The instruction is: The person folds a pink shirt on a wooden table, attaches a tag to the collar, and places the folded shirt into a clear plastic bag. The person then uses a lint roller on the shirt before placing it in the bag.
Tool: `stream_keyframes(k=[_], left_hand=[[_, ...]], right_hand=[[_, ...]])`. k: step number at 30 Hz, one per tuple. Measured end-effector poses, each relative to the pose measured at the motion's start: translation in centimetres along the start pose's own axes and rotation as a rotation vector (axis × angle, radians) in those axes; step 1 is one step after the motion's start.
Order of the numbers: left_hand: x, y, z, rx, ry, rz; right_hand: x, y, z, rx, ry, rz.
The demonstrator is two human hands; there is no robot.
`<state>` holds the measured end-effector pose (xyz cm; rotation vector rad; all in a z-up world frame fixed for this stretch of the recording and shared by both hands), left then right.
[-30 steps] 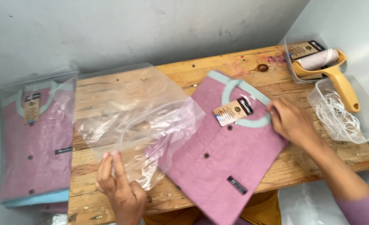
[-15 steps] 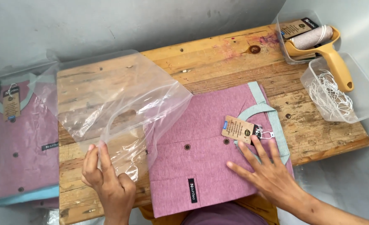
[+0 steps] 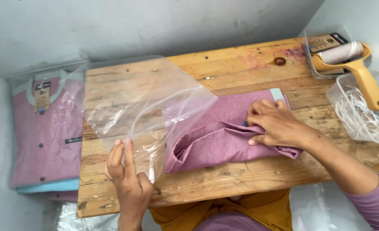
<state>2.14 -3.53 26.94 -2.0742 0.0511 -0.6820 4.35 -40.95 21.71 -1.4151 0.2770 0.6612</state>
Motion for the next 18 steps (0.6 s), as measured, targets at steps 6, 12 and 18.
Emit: stream_keyframes(k=[6,12,18], left_hand=[[0.4,0.6,0.4,-0.021,0.006,0.012],[1.3,1.1,-0.4,-0.072,0.003,0.028],[2.2,2.6,-1.4,-0.063,0.062,0.064]], right_hand=[[1.6,-0.4,-1.3,0.148,-0.005,0.128],[-2.0,2.6,-0.2,0.136,-0.195,-0.057],[-10.6,1.1,3.8,0.116,-0.532,-0.396]])
Point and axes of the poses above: each hand's wrist, its own x-axis towards the middle knuckle, its own y-axis out of the palm, z = x × y, the point moved 8 cm from there along x, towards the middle knuckle, and after that the axes turned 9 degrees about z, right-handed, at the moved point
